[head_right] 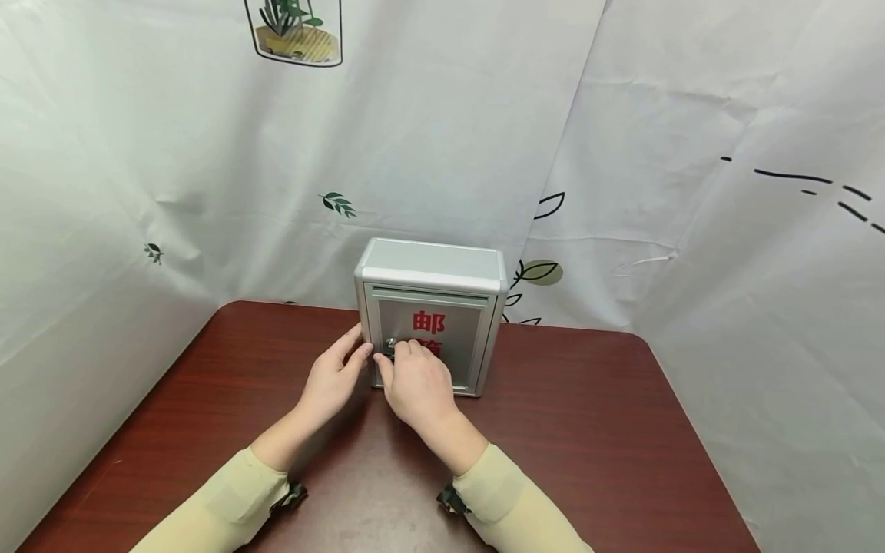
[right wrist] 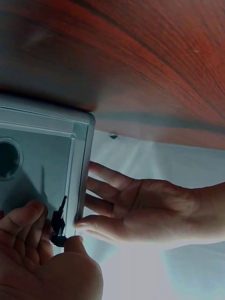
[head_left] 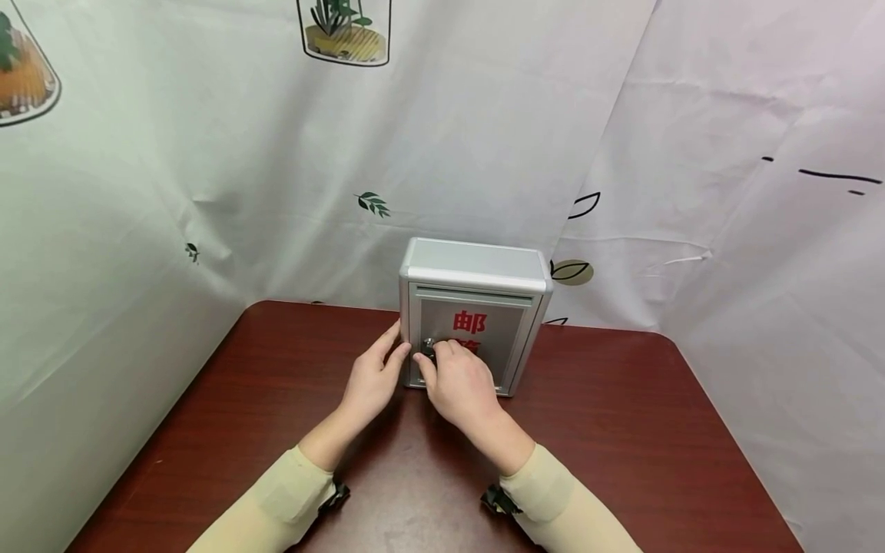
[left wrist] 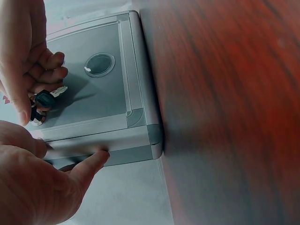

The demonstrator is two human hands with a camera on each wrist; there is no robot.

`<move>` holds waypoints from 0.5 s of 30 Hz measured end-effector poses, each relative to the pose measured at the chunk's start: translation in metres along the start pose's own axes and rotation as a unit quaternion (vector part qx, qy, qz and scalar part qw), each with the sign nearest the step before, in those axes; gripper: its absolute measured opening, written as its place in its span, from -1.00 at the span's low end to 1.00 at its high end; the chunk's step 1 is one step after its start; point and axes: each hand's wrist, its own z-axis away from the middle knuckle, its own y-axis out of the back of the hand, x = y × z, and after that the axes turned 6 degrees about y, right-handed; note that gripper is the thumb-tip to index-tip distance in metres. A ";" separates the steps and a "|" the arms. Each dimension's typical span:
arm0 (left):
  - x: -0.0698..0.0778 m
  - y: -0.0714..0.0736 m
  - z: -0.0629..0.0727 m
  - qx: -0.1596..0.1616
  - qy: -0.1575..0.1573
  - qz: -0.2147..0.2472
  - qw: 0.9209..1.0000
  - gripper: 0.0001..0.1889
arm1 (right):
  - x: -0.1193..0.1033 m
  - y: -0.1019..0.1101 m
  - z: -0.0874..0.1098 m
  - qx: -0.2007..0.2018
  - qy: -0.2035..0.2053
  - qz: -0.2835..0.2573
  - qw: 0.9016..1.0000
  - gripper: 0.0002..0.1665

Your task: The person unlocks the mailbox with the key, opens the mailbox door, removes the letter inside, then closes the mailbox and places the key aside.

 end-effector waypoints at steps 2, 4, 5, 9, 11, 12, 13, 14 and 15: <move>0.000 0.000 0.000 0.000 -0.002 0.002 1.000 -0.41 | 0.000 0.000 0.000 0.000 -0.003 -0.006 1.000 -0.61; 0.000 0.000 0.000 0.000 -0.003 0.003 1.000 -0.41 | 0.000 0.000 0.000 -0.001 -0.007 -0.014 1.000 -0.62; 0.000 0.000 0.000 0.000 -0.003 0.003 1.000 -0.41 | 0.001 0.000 0.000 -0.002 -0.010 -0.019 1.000 -0.62; 0.000 0.000 0.000 0.001 -0.001 0.002 1.000 -0.41 | 0.001 0.000 0.000 -0.010 -0.026 -0.038 0.999 -0.60; 0.000 0.000 0.000 0.002 0.000 0.002 1.000 -0.41 | 0.001 0.000 -0.001 -0.010 -0.030 -0.046 0.998 -0.59; 0.000 0.000 0.000 0.002 0.000 0.002 1.000 -0.41 | 0.001 0.000 -0.001 -0.010 -0.032 -0.050 0.998 -0.59; 0.000 0.000 0.000 0.001 0.000 0.001 1.000 -0.42 | 0.001 0.000 -0.001 -0.008 -0.032 -0.054 0.998 -0.58; 0.000 0.000 0.000 0.001 0.000 0.001 1.000 -0.42 | 0.002 0.000 -0.001 -0.007 -0.033 -0.058 0.998 -0.58; 0.000 0.000 0.000 0.001 0.000 0.001 1.000 -0.42 | 0.002 0.000 -0.001 -0.006 -0.033 -0.061 0.998 -0.58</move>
